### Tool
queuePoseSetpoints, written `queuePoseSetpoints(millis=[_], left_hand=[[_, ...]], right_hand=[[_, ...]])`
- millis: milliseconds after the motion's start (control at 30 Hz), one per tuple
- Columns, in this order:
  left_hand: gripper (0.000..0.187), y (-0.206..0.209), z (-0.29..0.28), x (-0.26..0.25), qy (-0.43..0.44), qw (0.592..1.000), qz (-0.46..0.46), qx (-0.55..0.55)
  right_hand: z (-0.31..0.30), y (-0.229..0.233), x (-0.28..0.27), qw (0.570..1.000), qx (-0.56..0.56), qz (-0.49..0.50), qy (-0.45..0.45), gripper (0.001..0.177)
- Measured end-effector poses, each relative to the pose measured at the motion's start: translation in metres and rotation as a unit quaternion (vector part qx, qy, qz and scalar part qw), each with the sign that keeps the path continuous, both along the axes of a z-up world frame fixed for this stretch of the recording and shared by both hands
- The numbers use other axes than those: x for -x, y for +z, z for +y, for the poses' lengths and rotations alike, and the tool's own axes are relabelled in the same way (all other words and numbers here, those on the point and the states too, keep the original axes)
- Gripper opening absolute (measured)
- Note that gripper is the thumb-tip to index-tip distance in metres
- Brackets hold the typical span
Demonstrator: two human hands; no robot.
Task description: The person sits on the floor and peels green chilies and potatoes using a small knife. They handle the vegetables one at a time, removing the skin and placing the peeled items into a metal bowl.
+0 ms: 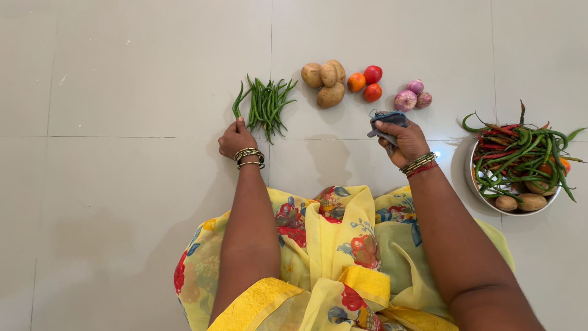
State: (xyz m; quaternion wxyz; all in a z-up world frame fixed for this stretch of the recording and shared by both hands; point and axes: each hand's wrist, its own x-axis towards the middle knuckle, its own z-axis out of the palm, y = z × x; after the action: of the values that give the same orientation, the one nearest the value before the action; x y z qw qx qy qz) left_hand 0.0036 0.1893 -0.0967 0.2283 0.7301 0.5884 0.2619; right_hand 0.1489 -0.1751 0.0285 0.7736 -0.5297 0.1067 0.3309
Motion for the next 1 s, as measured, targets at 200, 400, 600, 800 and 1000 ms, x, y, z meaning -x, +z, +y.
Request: queuePoseSetpoints(millis=[200,400,600,800,1000], left_hand=[[0.025,0.003,-0.006,-0.001,-0.044,0.993,0.105,0.001],[0.027,-0.001,-0.008,-0.001,-0.07,0.986,0.152,0.024],[0.037,-0.003,-0.006,-0.002,-0.074,0.985,0.15,0.038],[0.043,-0.005,-0.004,0.002,-0.056,0.989,0.128,0.054],[0.039,0.019,0.001,0.013,-0.029,0.996,0.08,0.02]], right_hand=[[0.0,-0.003,-0.001,1.0,0.004,-0.006,0.005,0.023],[-0.001,-0.006,-0.001,1.0,0.007,0.001,0.008,0.023],[0.0,-0.004,-0.001,1.0,0.007,-0.005,0.011,0.021],[0.001,-0.003,0.001,1.0,0.007,-0.006,0.012,0.021],[-0.005,-0.017,-0.005,1.0,0.007,-0.011,-0.001,0.015]])
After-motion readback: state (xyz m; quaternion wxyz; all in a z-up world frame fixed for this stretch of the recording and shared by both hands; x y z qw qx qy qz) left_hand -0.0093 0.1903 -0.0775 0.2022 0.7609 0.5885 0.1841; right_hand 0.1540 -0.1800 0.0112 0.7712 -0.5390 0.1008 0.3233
